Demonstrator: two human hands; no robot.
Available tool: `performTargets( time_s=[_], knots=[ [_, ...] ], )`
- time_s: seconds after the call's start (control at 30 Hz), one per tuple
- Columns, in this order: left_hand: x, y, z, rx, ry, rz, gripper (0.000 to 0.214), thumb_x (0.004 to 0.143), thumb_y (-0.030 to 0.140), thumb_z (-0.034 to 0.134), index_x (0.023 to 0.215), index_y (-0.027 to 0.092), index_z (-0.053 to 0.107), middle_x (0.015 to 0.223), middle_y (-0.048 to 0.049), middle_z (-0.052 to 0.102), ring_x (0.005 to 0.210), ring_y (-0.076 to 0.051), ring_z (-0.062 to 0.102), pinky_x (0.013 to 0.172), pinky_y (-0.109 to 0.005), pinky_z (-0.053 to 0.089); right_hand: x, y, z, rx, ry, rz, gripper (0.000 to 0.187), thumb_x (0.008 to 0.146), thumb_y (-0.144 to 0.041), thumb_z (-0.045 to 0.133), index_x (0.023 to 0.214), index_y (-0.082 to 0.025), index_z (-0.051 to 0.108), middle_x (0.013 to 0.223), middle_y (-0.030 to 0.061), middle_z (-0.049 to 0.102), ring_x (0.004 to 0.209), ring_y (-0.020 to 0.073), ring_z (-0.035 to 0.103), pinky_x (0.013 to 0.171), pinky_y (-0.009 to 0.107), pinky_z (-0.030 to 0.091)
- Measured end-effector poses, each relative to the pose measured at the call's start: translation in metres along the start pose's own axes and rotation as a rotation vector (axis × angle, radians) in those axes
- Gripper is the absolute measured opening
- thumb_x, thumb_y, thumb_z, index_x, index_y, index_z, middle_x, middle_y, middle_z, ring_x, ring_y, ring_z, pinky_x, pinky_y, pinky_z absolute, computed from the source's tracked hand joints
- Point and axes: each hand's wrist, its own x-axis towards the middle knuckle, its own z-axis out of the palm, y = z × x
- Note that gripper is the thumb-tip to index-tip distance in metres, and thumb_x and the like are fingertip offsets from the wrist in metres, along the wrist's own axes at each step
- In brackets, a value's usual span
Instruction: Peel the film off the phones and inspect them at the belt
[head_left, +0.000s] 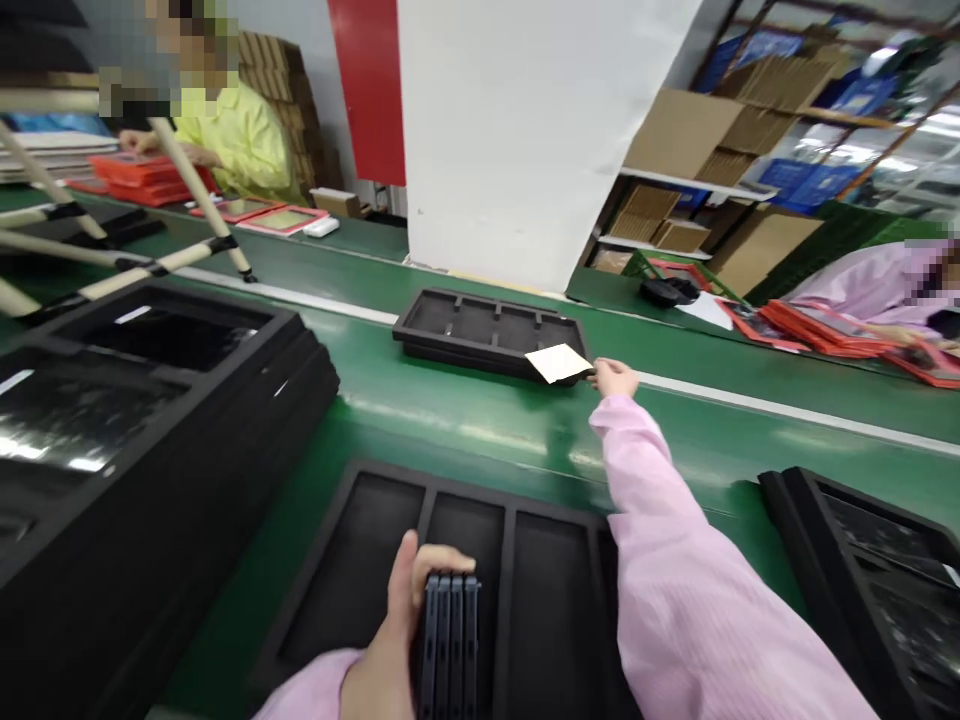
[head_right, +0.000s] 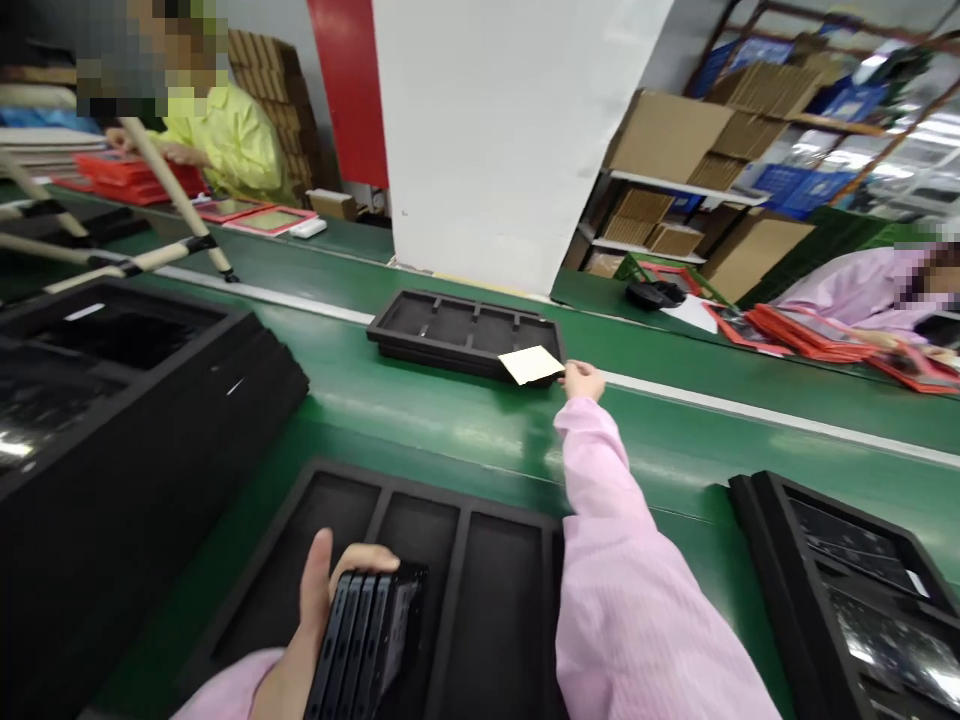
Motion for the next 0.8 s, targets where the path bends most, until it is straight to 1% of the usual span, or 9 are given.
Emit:
performTargets(
  time_s=[0.07,0.1,0.2,0.37,0.5,0.57,0.63,0.73,0.8],
  knots=[
    [0.006,0.002,0.000,-0.012,-0.088,0.125,0.109,0.062,0.059,0.082,0.152,0.045,0.022,0.115,-0.0063,0.058,0.087,-0.024,0.063,0.082,-0.044,0.054,-0.015,-0.012,-0.009,0.043,-0.007,-0.045,0.005,0.087,-0.006,0.060,0.084,-0.010,0.062,0.065,-0.0037,0.060,0.052,0.0059,0.059,0.046,0.014,0.047],
    [0.009,0.004,0.001,-0.011,-0.183,0.236,0.118,0.060,0.056,0.084,0.153,0.046,0.013,0.120,-0.0068,0.054,0.087,-0.022,0.062,0.081,-0.041,0.053,-0.026,-0.018,-0.013,0.067,-0.024,-0.066,0.007,0.084,-0.005,0.058,0.083,-0.011,0.062,0.064,-0.0034,0.060,0.053,0.0063,0.061,0.048,0.014,0.049],
    [0.015,0.014,0.002,-0.001,-0.312,0.435,0.122,0.064,0.052,0.082,0.155,0.040,0.001,0.126,-0.0089,0.046,0.094,-0.020,0.059,0.082,-0.036,0.051,-0.076,-0.031,-0.027,0.137,-0.139,-0.120,0.008,0.077,-0.008,0.060,0.082,-0.013,0.065,0.067,-0.0013,0.064,0.060,0.0089,0.067,0.054,0.015,0.055],
    [0.017,0.020,0.002,0.024,-0.338,0.437,0.122,0.065,0.051,0.081,0.155,0.040,-0.002,0.126,-0.0089,0.046,0.103,-0.023,0.055,0.089,-0.041,0.048,-0.196,-0.042,-0.063,0.264,-0.530,-0.131,0.013,0.065,-0.016,0.076,0.077,-0.017,0.071,0.070,0.0007,0.069,0.062,0.0120,0.070,0.051,0.015,0.057],
    [0.015,0.018,0.001,0.032,-0.345,0.441,0.125,0.064,0.050,0.083,0.155,0.040,-0.002,0.126,-0.0087,0.046,0.104,-0.023,0.055,0.089,-0.041,0.048,-0.276,-0.047,-0.089,0.200,-0.817,-0.066,0.010,0.072,-0.024,0.081,0.079,-0.020,0.077,0.071,0.0049,0.073,0.067,0.0183,0.074,0.049,0.018,0.059],
    [0.013,0.016,0.002,0.018,-0.350,0.460,0.129,0.060,0.051,0.086,0.155,0.040,-0.001,0.125,-0.0088,0.047,0.105,-0.024,0.055,0.088,-0.041,0.048,-0.300,-0.050,-0.096,0.195,-0.957,-0.046,0.007,0.078,-0.027,0.078,0.082,-0.021,0.079,0.074,0.0064,0.074,0.067,0.0189,0.073,0.048,0.020,0.059],
    [0.012,0.015,0.003,-0.004,-0.363,0.482,0.133,0.057,0.052,0.089,0.155,0.040,0.000,0.126,-0.0090,0.047,0.104,-0.023,0.055,0.087,-0.040,0.048,-0.315,-0.052,-0.101,0.185,-1.029,-0.046,0.006,0.082,-0.025,0.074,0.080,-0.022,0.080,0.076,0.0062,0.073,0.059,0.0155,0.070,0.043,0.017,0.056],
    [0.011,0.014,0.005,-0.020,-0.399,0.486,0.134,0.056,0.051,0.090,0.155,0.041,-0.001,0.127,-0.0087,0.046,0.103,-0.022,0.056,0.086,-0.038,0.049,-0.330,-0.055,-0.103,0.129,-1.012,-0.080,0.007,0.080,-0.019,0.075,0.080,-0.024,0.080,0.073,0.0034,0.071,0.047,0.0078,0.061,0.037,0.012,0.047],
    [0.011,0.013,0.005,-0.029,-0.412,0.489,0.136,0.055,0.050,0.091,0.154,0.042,-0.001,0.128,-0.0085,0.045,0.102,-0.022,0.057,0.086,-0.038,0.049,-0.336,-0.056,-0.103,0.101,-0.972,-0.099,0.016,0.078,-0.016,0.076,0.088,-0.028,0.080,0.071,0.0013,0.071,0.045,0.0059,0.058,0.038,0.010,0.047]
  ],
)
